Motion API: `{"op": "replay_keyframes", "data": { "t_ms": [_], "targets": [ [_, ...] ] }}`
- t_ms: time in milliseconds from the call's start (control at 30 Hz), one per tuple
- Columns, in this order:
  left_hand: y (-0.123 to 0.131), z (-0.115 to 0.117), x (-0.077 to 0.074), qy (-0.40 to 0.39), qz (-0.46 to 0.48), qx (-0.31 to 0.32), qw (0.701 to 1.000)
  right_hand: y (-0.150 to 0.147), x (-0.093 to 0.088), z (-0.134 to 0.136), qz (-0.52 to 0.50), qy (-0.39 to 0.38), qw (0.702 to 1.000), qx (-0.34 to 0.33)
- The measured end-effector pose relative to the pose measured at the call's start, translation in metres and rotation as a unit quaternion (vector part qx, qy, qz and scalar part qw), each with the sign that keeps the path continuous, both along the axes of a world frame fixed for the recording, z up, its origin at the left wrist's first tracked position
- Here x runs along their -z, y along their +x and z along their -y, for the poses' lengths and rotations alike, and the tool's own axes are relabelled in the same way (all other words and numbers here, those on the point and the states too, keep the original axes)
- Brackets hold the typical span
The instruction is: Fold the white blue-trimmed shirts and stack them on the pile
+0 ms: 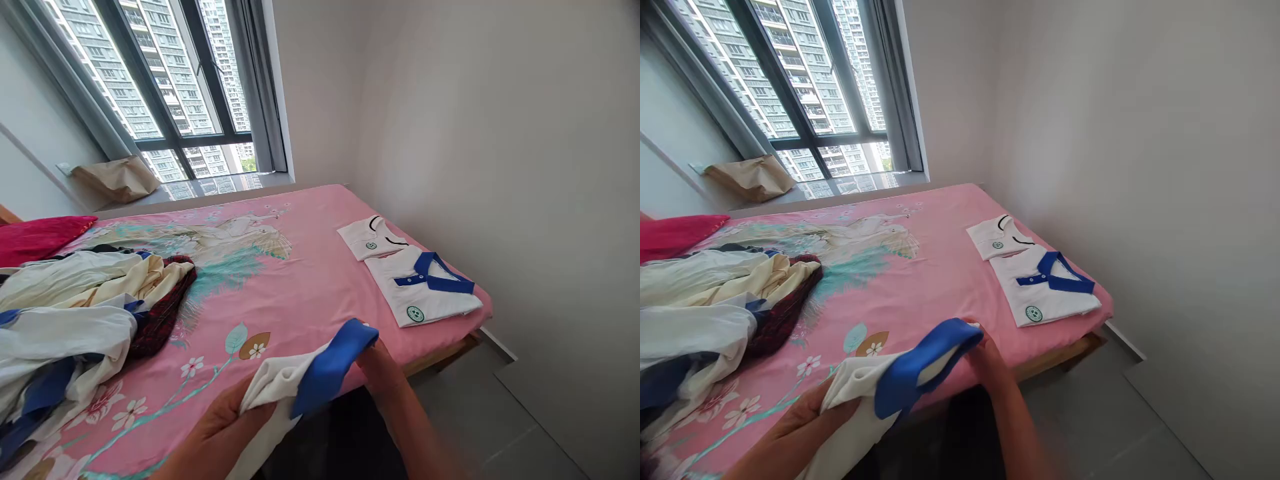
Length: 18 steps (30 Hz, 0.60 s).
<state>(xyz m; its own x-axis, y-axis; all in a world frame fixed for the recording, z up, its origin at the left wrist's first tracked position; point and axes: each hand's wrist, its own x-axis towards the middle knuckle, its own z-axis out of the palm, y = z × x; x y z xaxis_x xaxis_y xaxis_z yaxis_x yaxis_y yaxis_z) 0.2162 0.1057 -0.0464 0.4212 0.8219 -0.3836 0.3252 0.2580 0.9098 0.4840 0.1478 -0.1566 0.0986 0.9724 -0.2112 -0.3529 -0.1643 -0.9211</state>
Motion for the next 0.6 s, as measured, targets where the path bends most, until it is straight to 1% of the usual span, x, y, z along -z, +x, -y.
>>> {"op": "replay_keyframes", "data": {
  "t_ms": [33,100,133,200,267,333,367,400,467,533,600],
  "targets": [
    [-0.012,0.0,0.002,-0.053,0.039,-0.043,0.997,0.001,-0.005,0.001,-0.013,0.018,1.0,-0.018],
    [-0.031,-0.008,0.011,-0.115,0.116,-0.126,0.979,0.0,-0.014,-0.004,-0.038,0.046,0.997,-0.048],
    [-0.038,-0.016,0.018,-0.125,0.147,-0.159,0.968,-0.002,-0.018,-0.011,-0.044,0.052,0.996,-0.057],
    [-0.049,-0.037,0.035,-0.123,0.187,-0.197,0.955,-0.01,-0.021,-0.031,-0.032,0.045,0.996,-0.065],
    [-0.058,-0.062,0.059,-0.116,0.196,-0.21,0.951,-0.021,-0.015,-0.054,0.002,0.016,0.998,-0.066],
    [-0.07,-0.081,0.087,-0.127,0.175,-0.24,0.946,-0.031,0.0,-0.074,0.041,-0.029,0.996,-0.069],
    [-0.077,-0.087,0.1,-0.145,0.163,-0.261,0.94,-0.034,0.008,-0.08,0.058,-0.052,0.994,-0.071],
    [-0.084,-0.089,0.112,-0.153,0.161,-0.28,0.934,-0.036,0.017,-0.084,0.071,-0.071,0.992,-0.076],
    [-0.096,-0.084,0.13,-0.161,0.164,-0.298,0.927,-0.035,0.032,-0.084,0.095,-0.1,0.987,-0.086],
    [-0.102,-0.068,0.14,-0.151,0.155,-0.282,0.935,-0.031,0.042,-0.076,0.12,-0.118,0.981,-0.093],
    [-0.103,-0.049,0.146,-0.138,0.124,-0.252,0.95,-0.027,0.048,-0.065,0.149,-0.134,0.974,-0.108]
  ]
}}
